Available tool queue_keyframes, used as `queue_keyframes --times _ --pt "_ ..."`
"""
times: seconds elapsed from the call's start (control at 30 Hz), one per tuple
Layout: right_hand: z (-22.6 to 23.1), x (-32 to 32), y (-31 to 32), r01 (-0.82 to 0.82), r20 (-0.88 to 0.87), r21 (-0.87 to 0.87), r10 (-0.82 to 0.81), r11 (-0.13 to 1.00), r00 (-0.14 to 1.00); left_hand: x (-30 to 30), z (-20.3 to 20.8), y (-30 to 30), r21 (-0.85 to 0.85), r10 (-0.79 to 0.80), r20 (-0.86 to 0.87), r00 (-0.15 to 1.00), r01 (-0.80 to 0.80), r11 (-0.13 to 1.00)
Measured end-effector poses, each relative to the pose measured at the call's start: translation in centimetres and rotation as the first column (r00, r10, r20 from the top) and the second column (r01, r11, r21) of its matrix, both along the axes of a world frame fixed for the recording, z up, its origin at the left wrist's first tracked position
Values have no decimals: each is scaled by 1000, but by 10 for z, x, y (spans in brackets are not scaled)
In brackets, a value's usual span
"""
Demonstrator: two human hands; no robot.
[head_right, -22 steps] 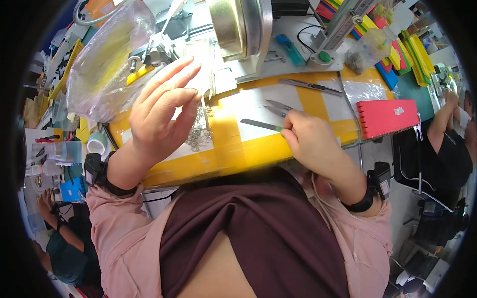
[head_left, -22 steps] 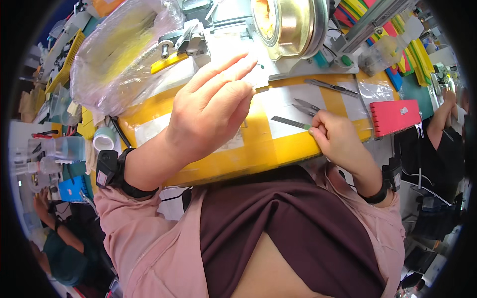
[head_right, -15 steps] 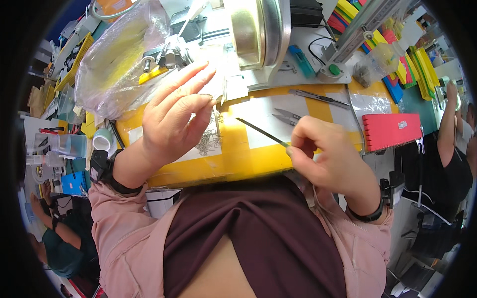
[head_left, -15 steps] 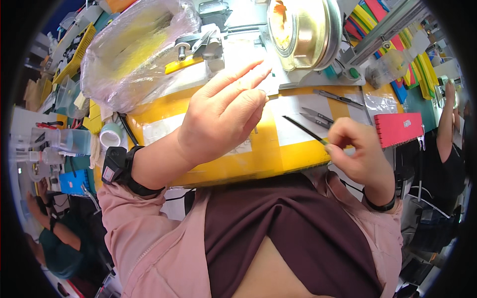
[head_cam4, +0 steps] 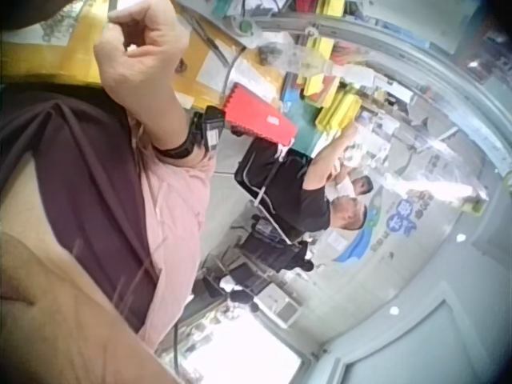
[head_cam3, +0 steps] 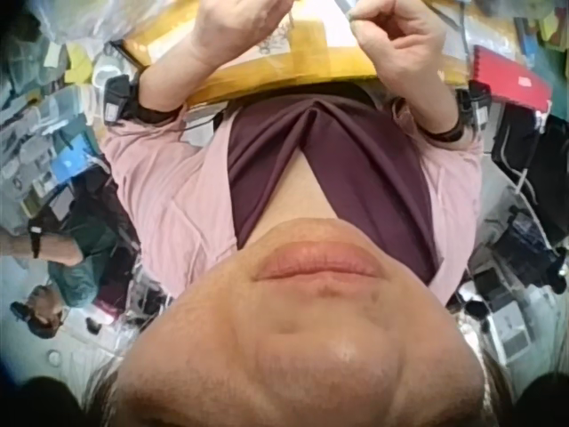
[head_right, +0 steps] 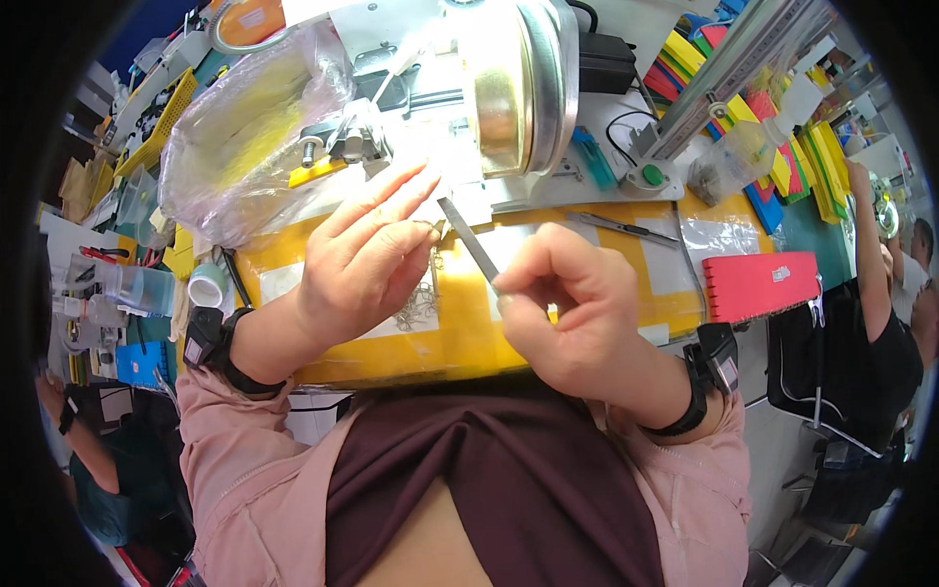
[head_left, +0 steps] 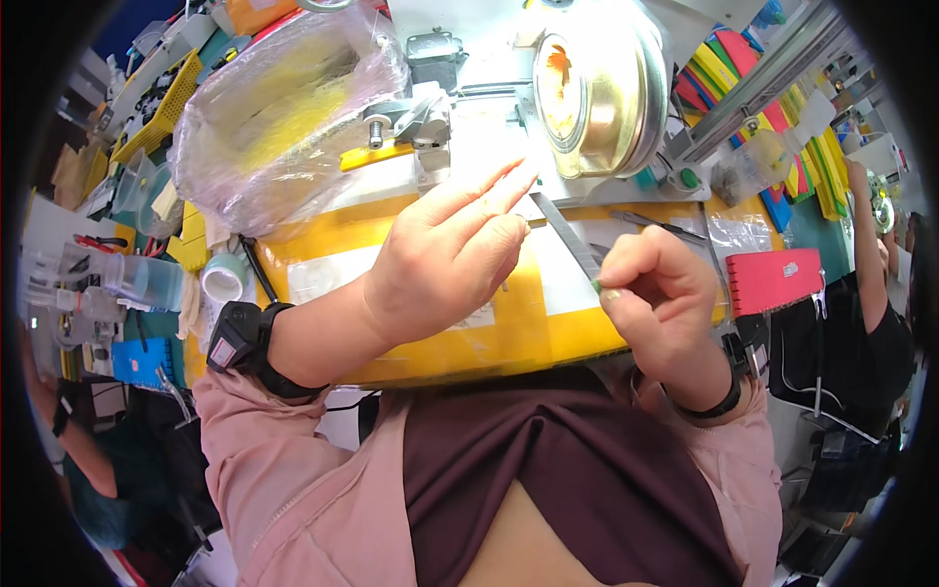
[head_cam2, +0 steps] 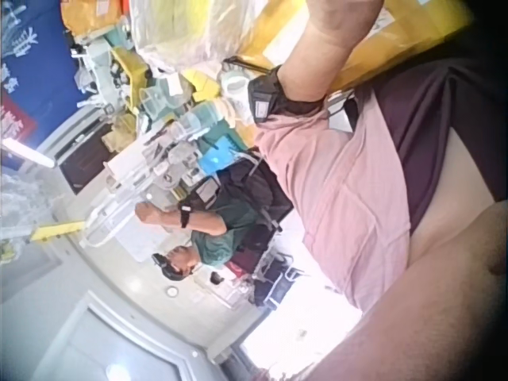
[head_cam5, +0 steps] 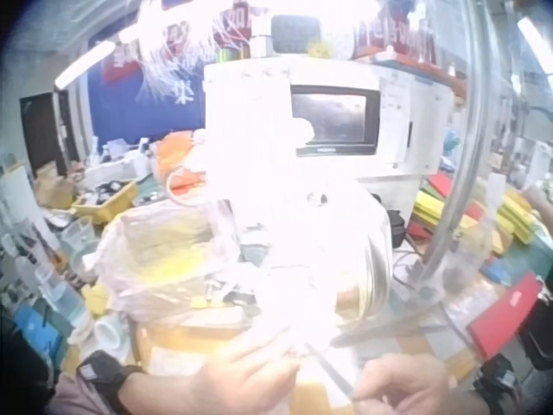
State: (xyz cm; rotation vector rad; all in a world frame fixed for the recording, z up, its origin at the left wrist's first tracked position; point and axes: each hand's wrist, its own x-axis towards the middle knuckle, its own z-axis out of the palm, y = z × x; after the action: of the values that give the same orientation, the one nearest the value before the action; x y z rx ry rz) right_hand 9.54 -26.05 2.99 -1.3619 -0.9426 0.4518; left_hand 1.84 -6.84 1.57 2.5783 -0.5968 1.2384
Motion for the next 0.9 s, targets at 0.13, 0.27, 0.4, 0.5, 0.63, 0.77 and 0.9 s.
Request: queue_keyframes --times 0.13,0.27,0.4,0.5,0.63,0.77,0.9 --pt "-5 0 9 2 19 20 -3 1000 1000 -2 1 -2 5 7 -20 1000 -7 1000" --pt "-1 1 12 -56 -1 -101 56 993 998 -2 1 -2 8 13 -22 1000 -13 1000" --pt "3 -2 23 15 -11 -150 -17 989 1000 -2 0 -3 9 25 -9 1000 -25 1000" --pt "1 -2 33 28 78 -106 -20 994 997 -3 4 -5 8 25 -4 1000 -25 1000" --pt "1 0 3 12 118 -99 0 995 993 -4 7 -7 -27 22 -13 1000 -23 999" --pt "-7 -3 -27 42 67 31 -44 999 997 -4 6 -3 -177 13 -103 995 -31 984" --pt "-4 18 -36 -207 142 -446 297 871 944 -5 7 -2 -356 -32 -207 978 -45 933"
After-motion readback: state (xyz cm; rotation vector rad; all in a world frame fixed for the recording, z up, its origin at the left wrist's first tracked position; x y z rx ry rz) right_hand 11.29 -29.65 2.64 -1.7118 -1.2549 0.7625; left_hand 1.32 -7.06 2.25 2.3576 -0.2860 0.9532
